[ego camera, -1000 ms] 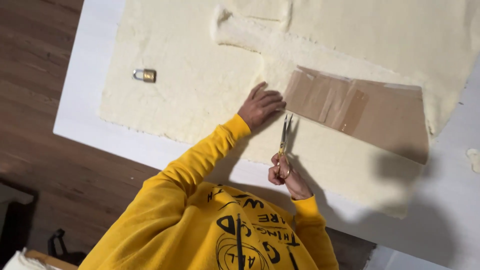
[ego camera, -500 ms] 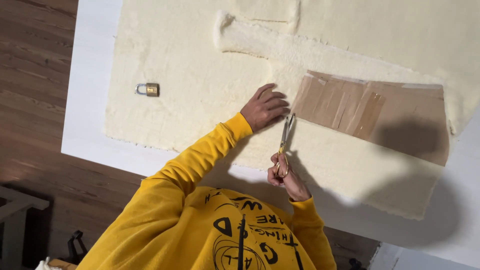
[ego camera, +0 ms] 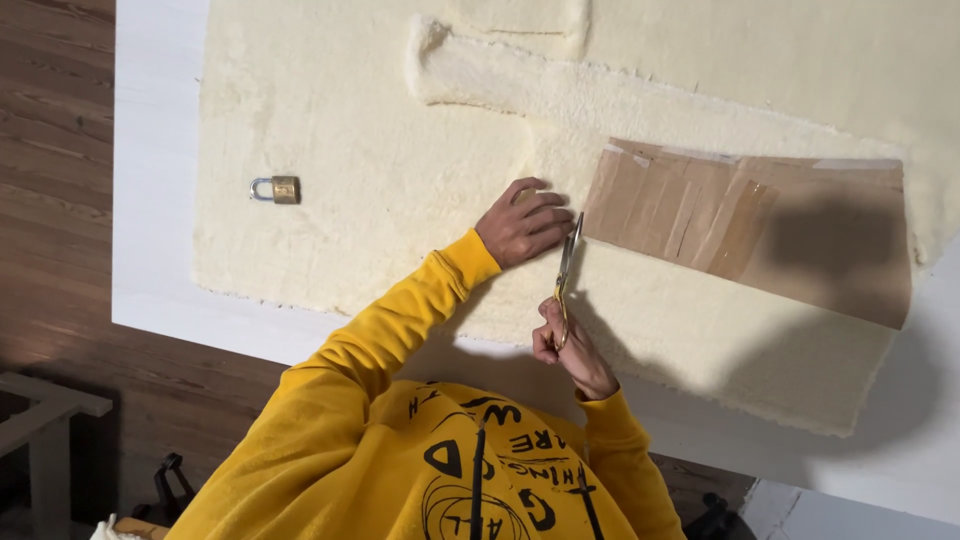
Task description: Cutting a piece of sheepskin material using a cardboard template and scissors on a workbench.
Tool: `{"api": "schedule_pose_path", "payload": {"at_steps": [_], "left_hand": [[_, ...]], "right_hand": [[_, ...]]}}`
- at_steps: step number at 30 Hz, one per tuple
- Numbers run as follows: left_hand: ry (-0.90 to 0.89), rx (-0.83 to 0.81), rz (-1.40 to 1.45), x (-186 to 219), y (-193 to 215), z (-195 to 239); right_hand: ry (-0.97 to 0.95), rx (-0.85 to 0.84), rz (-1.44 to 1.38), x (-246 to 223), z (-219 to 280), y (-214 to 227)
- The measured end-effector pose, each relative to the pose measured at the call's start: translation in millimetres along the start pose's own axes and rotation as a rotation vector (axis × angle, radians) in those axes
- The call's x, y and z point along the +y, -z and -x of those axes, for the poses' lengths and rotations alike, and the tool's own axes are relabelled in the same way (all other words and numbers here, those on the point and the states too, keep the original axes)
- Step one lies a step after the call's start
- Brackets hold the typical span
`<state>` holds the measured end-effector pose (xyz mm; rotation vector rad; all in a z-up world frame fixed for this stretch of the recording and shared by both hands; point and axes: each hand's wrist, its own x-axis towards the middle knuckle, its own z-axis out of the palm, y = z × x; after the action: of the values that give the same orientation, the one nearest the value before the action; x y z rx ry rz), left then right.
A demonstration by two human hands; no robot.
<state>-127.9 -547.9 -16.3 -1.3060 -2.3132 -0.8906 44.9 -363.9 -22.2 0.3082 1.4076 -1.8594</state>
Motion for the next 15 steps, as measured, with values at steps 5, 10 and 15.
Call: {"api": "schedule_pose_path", "payload": {"at_steps": [5, 10, 15], "left_hand": [[-0.009, 0.023, 0.0, -1, -2, 3], [-0.012, 0.018, 0.005, -3, -4, 5], [-0.033, -0.001, 0.006, -3, -8, 9]], "right_hand": [[0.013, 0.051, 0.01, -16, -6, -5], [-0.002, 0.068, 0.037, -17, -8, -6], [-0.07, 0.164, -0.058, -11, -11, -12]]}}
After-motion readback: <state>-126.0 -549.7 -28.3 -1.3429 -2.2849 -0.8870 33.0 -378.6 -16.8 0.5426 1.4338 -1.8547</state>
